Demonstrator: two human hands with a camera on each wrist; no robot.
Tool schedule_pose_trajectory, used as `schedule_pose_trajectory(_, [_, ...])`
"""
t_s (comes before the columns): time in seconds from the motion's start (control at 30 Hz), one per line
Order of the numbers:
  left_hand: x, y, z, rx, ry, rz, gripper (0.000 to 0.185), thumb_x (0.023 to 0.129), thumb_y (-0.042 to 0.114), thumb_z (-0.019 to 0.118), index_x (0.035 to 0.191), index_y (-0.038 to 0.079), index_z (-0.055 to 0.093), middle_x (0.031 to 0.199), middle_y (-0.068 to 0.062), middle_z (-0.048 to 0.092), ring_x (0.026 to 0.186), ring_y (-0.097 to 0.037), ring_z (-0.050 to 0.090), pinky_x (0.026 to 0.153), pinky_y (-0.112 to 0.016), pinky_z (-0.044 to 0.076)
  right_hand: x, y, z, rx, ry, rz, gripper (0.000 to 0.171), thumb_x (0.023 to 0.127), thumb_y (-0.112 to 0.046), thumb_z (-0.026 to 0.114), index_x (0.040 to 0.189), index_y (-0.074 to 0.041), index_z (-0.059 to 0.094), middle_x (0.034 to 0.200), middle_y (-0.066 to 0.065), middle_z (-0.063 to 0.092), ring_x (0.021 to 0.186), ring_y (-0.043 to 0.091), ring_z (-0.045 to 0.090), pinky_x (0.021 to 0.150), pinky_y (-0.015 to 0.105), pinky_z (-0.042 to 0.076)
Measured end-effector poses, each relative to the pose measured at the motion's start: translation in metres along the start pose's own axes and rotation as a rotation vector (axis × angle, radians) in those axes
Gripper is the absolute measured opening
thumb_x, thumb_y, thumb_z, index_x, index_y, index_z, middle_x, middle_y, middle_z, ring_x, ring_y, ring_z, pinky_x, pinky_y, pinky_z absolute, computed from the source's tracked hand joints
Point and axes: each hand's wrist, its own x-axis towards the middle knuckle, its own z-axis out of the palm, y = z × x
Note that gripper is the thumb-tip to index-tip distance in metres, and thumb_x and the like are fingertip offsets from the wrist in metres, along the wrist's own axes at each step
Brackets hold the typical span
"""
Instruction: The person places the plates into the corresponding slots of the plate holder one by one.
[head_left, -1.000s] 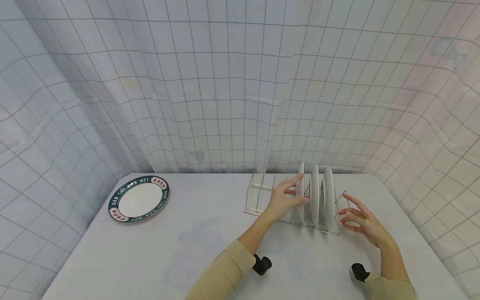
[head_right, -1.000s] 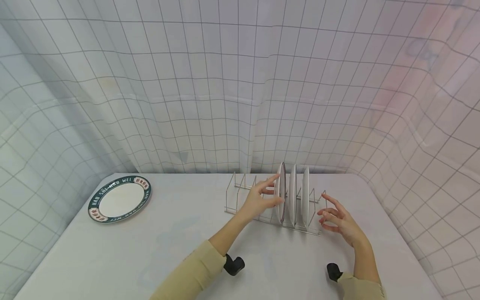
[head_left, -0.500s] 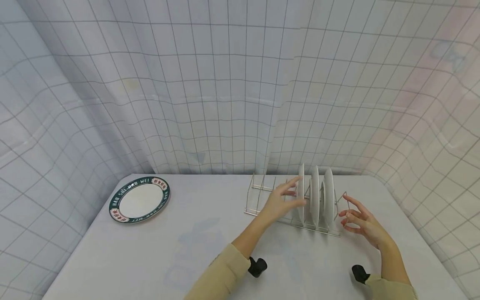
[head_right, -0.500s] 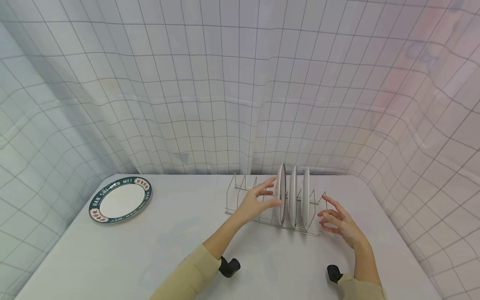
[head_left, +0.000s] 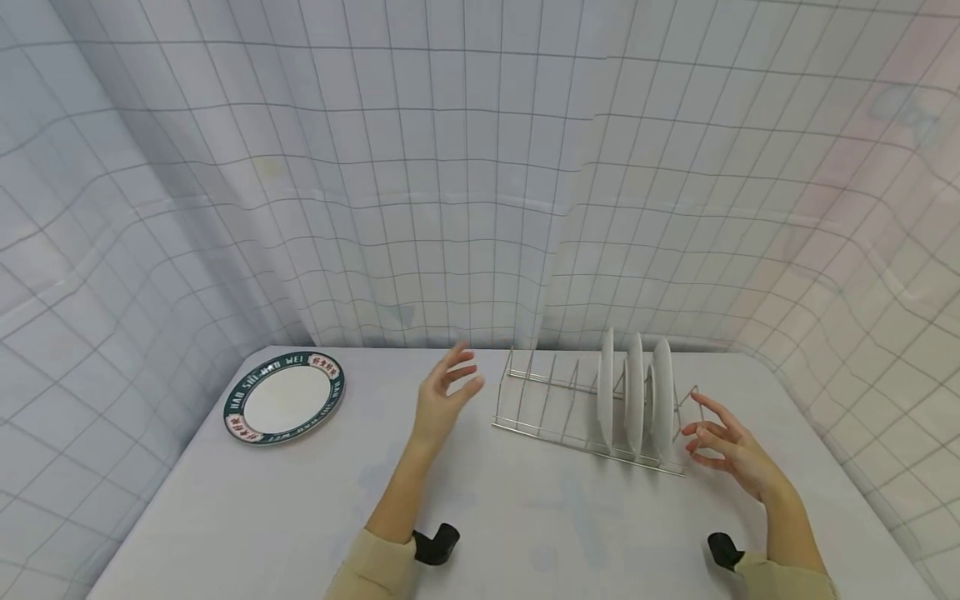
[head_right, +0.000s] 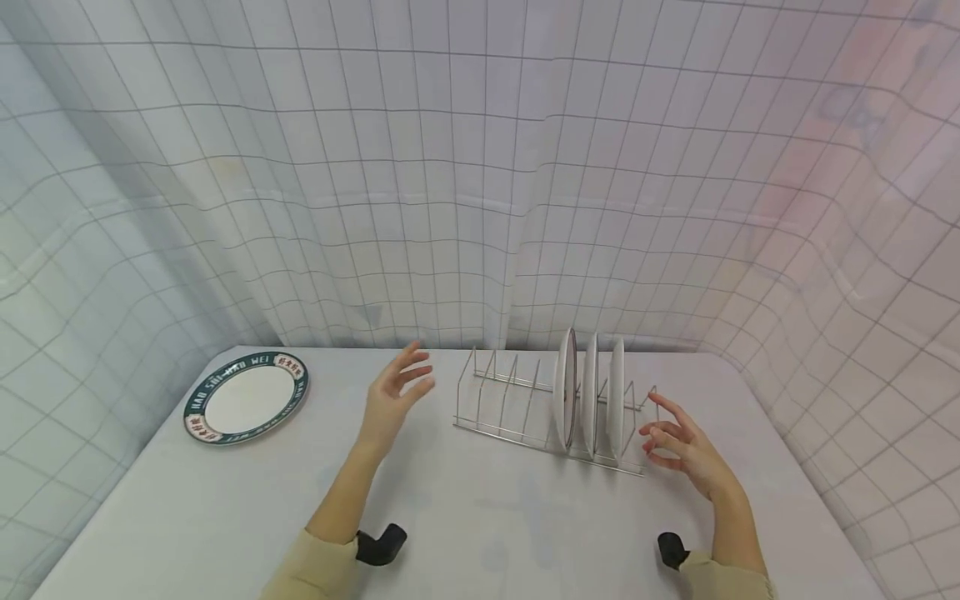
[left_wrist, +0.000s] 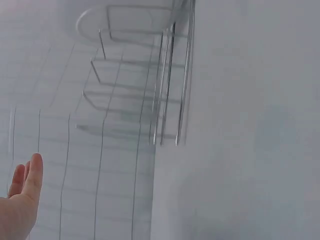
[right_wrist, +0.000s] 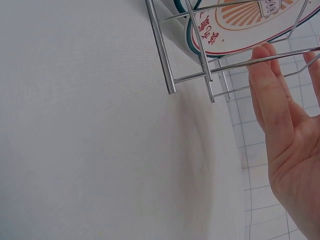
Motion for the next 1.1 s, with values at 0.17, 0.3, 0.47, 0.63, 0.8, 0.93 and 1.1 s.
schedule_pose_trajectory(0.17, [-0.010,-0.005,-0.052,0.069,0.161,-0.044,0.057,0.083,-0.001,0.063,0.136,0.006,0.042,0.122,-0.019,0.049,0.110,-0.034,0.050,0.083,-0.017,0.049,0.000,0.000,-0.001,0.003,-0.002,0.000,0.057,0.097,-0.003,0.038,0.147,-0.015,0.012,0.104,0.002,0.060,0.089,0.010,0.059,0.081,0.028,0.052])
schedule_pose_trajectory(0.3, [-0.020,-0.005,-0.091,0.145,0.281,-0.106,0.058,0.085,0.003,0.062,0.138,0.009,0.039,0.124,-0.016,0.048,0.110,-0.025,0.050,0.083,-0.011,0.046,0.000,0.000,-0.001,0.003,-0.003,0.001,0.057,0.097,-0.003,0.038,0.146,-0.015,0.012,0.104,0.001,0.060,0.089,0.009,0.059,0.080,0.027,0.052])
schedule_pose_trajectory(0.47, [-0.033,-0.008,-0.138,0.284,0.462,-0.138,0.058,0.086,0.009,0.062,0.140,0.014,0.039,0.124,-0.010,0.048,0.104,-0.009,0.051,0.079,-0.004,0.043,0.000,-0.001,0.000,0.009,-0.008,0.001,0.057,0.097,-0.003,0.038,0.146,-0.014,0.011,0.104,0.001,0.059,0.089,0.009,0.059,0.081,0.027,0.052])
schedule_pose_trajectory(0.63, [-0.048,-0.016,-0.178,0.395,0.644,-0.156,0.059,0.086,0.013,0.064,0.139,0.015,0.039,0.122,-0.004,0.047,0.102,-0.006,0.049,0.073,-0.002,0.041,0.000,-0.001,-0.001,0.002,-0.007,0.002,0.057,0.097,-0.003,0.037,0.146,-0.013,0.010,0.104,0.000,0.059,0.089,0.009,0.059,0.080,0.027,0.052])
schedule_pose_trajectory(0.8, [-0.061,-0.014,-0.202,0.373,0.816,-0.202,0.060,0.087,0.017,0.063,0.141,0.017,0.036,0.120,0.002,0.044,0.107,-0.010,0.047,0.076,-0.005,0.039,0.001,-0.001,-0.001,0.000,-0.005,0.007,0.057,0.097,-0.004,0.038,0.146,-0.013,0.010,0.104,0.001,0.059,0.089,0.009,0.059,0.080,0.027,0.052])
schedule_pose_trajectory(0.93, [-0.068,-0.015,-0.214,0.248,0.969,-0.233,0.060,0.085,0.015,0.065,0.139,0.020,0.040,0.120,0.005,0.041,0.110,-0.009,0.043,0.079,-0.006,0.042,0.000,-0.002,-0.001,0.002,-0.001,0.011,0.058,0.097,-0.004,0.039,0.146,-0.012,0.010,0.104,0.000,0.060,0.089,0.010,0.059,0.080,0.027,0.052])
schedule_pose_trajectory(1.1, [-0.070,-0.022,-0.224,0.152,1.141,-0.256,0.059,0.081,0.007,0.067,0.134,0.018,0.046,0.117,0.008,0.040,0.110,-0.006,0.038,0.096,-0.020,0.040,0.000,-0.001,-0.001,-0.006,0.002,0.015,0.058,0.097,-0.005,0.039,0.146,-0.013,0.011,0.104,0.000,0.060,0.089,0.010,0.059,0.080,0.027,0.052])
